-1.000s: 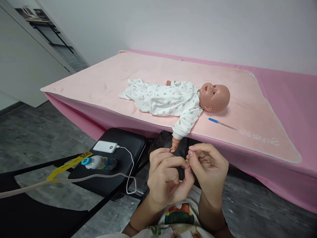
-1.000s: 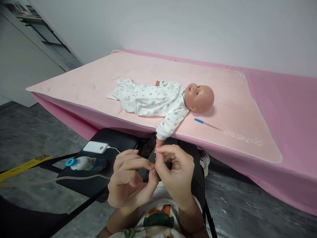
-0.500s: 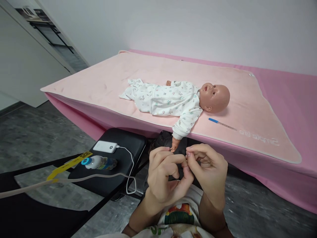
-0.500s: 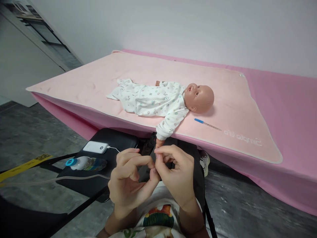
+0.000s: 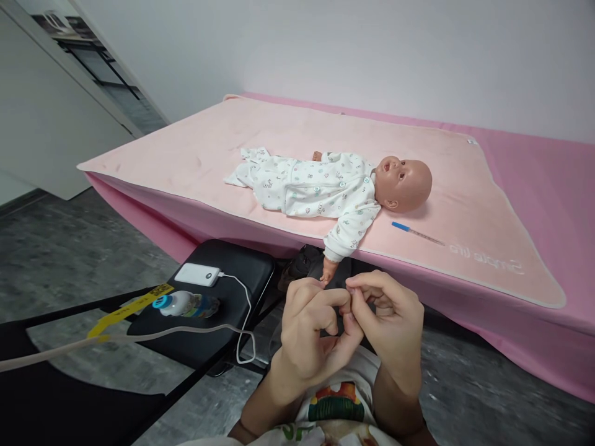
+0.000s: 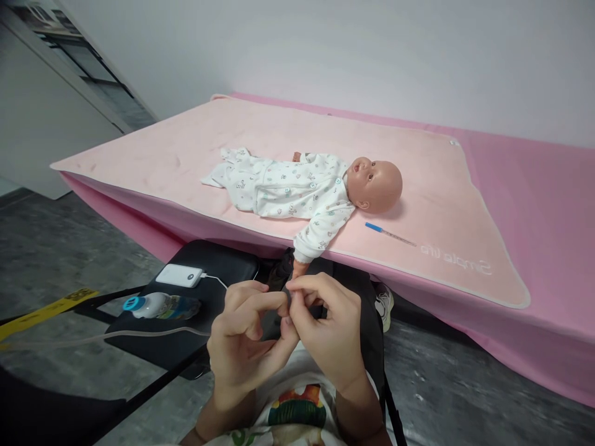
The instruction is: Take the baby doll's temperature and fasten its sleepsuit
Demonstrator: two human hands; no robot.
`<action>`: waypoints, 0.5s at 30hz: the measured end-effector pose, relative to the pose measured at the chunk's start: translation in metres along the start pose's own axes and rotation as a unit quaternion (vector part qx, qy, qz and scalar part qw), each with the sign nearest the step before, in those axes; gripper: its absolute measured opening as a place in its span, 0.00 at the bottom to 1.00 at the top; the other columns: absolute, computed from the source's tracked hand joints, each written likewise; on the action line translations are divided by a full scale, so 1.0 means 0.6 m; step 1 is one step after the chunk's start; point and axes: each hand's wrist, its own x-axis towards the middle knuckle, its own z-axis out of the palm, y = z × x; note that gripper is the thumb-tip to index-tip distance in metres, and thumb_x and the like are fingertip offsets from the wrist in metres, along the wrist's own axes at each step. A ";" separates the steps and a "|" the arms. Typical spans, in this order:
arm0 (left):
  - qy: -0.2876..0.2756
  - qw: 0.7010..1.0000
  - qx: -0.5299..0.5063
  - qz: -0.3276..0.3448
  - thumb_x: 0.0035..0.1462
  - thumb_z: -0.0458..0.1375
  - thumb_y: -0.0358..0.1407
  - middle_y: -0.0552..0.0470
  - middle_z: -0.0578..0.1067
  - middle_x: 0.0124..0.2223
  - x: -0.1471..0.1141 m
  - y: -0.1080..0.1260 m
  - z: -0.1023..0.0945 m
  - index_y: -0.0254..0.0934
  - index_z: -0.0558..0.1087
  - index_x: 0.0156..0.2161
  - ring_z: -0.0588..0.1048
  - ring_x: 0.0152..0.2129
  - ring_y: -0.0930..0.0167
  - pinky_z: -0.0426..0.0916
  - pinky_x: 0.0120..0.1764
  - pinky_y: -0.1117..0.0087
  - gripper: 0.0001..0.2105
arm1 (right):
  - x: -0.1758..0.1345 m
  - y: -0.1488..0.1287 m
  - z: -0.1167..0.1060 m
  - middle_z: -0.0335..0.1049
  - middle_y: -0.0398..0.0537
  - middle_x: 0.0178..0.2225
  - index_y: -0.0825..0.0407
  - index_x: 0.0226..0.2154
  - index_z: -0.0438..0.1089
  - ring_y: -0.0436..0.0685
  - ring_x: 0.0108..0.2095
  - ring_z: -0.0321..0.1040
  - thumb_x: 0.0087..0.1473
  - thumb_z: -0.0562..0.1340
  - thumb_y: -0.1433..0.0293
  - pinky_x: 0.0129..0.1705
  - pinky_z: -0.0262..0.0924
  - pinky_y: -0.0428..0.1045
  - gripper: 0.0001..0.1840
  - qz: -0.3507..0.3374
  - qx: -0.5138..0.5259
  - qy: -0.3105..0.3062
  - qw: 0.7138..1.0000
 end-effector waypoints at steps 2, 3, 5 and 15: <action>0.006 1.000 0.000 0.009 0.46 0.55 0.19 0.60 0.71 0.24 0.000 -0.001 0.002 0.39 0.52 0.28 0.65 0.22 0.76 0.67 0.35 0.66 0.16 | 0.000 0.000 0.000 0.71 0.39 0.24 0.50 0.30 0.71 0.46 0.23 0.69 0.51 0.59 0.79 0.25 0.63 0.40 0.08 0.006 0.006 -0.001 1.000; 0.010 1.000 0.000 0.013 0.46 0.55 0.19 0.60 0.71 0.24 0.000 -0.002 0.003 0.39 0.52 0.28 0.64 0.22 0.76 0.67 0.35 0.66 0.16 | -0.001 0.000 0.000 0.71 0.39 0.23 0.50 0.30 0.71 0.46 0.23 0.69 0.51 0.59 0.79 0.25 0.63 0.39 0.09 0.008 0.011 -0.002 1.000; 0.023 1.000 -0.002 0.020 0.45 0.55 0.20 0.61 0.71 0.24 -0.002 -0.003 0.004 0.39 0.52 0.28 0.64 0.21 0.76 0.68 0.35 0.66 0.16 | -0.002 0.001 0.001 0.70 0.38 0.23 0.49 0.30 0.71 0.45 0.23 0.68 0.51 0.59 0.79 0.25 0.63 0.38 0.09 0.015 0.023 -0.003 1.000; 0.035 0.999 -0.019 0.034 0.46 0.60 0.22 0.58 0.78 0.30 -0.006 -0.008 -0.001 0.38 0.56 0.24 0.68 0.27 0.74 0.67 0.40 0.62 0.16 | -0.003 0.006 0.006 0.69 0.36 0.22 0.48 0.32 0.71 0.43 0.20 0.65 0.53 0.59 0.79 0.22 0.61 0.37 0.10 0.038 0.103 0.051 0.993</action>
